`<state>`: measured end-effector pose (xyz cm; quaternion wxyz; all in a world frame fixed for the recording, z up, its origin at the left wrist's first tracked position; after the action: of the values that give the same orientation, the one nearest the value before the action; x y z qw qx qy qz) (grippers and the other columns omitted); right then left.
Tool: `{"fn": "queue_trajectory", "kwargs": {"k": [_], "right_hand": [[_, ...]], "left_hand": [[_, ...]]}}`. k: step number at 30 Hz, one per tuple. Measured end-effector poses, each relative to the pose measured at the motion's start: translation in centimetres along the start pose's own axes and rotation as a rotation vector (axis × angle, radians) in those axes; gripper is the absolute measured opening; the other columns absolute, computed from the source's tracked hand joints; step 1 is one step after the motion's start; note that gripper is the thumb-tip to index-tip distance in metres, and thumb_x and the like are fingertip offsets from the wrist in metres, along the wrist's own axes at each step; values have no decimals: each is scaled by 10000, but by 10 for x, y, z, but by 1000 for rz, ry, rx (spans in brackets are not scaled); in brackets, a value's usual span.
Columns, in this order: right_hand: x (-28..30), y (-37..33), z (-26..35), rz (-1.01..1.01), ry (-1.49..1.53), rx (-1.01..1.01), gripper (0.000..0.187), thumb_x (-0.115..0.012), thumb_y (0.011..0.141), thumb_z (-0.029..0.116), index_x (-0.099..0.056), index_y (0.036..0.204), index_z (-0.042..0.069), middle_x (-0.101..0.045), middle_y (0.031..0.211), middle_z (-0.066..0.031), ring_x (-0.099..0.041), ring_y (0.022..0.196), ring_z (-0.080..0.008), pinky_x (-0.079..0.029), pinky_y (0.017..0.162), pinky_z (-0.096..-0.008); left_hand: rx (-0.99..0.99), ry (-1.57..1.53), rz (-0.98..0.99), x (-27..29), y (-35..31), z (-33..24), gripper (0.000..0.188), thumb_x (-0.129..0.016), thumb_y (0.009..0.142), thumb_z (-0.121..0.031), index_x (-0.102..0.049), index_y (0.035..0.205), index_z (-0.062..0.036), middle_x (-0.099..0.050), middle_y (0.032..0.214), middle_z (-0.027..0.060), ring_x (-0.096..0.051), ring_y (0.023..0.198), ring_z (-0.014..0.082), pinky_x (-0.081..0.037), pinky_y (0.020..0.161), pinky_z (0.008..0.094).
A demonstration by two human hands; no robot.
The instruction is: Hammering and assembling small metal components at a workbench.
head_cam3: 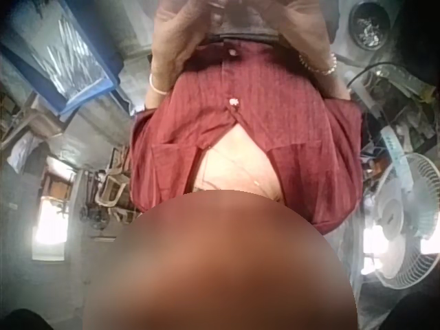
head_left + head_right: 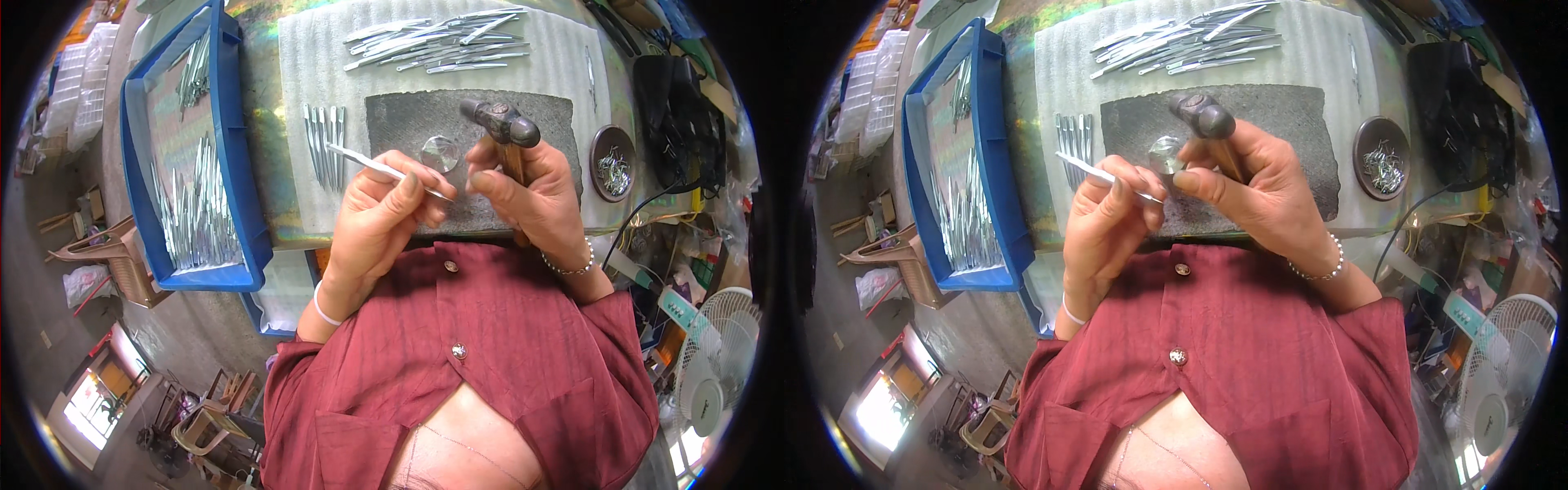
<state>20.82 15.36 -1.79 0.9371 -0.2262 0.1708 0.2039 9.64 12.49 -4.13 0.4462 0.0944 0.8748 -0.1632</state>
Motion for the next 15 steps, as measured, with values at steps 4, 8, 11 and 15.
{"fn": "queue_trajectory", "kwargs": {"k": [4, 8, 11, 15], "right_hand": [[8, 7, 20, -113, -631, 164, 300, -706, 780, 55, -575, 1048, 21, -568, 773, -16, -513, 639, -52, -398, 542, -214], [-18, 13, 29, -65, -950, 423, 357, -709, 734, 55, -552, 1048, -10, -603, 918, -166, -610, 814, -312, -493, 706, -360], [-22, 16, 26, -71, -1054, 468, 357, -709, 737, 74, -546, 1044, -8, -605, 921, -171, -606, 827, -334, -492, 715, -358], [-13, 16, 25, -78, -955, 399, 350, -674, 768, 57, -518, 1074, -12, -606, 906, -167, -625, 810, -303, -490, 695, -354]], "left_hand": [[-65, 55, -128, 19, -3, -16, 146, -549, 931, -148, -558, 976, -9, -644, 921, 135, -598, 695, 118, -493, 635, 227], [-152, 158, -171, 22, -2, -30, 111, -544, 929, -109, -568, 988, -18, -648, 911, 123, -581, 675, 100, -480, 615, 208], [-221, 312, -200, 18, 0, -39, 94, -554, 922, -86, -567, 979, -14, -654, 881, 106, -568, 666, 82, -470, 604, 199], [-226, 593, -236, 16, 8, -41, 70, -567, 898, -24, -565, 967, -14, -651, 834, 62, -537, 641, 52, -450, 580, 185]]}}
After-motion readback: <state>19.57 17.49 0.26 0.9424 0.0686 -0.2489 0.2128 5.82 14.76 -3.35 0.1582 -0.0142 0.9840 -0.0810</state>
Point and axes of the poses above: each hand's wrist, its own y-axis towards the middle knuckle, its own x-axis out of the back of the hand, z = x × y, the point moved 10 cm from there along y, towards the middle knuckle
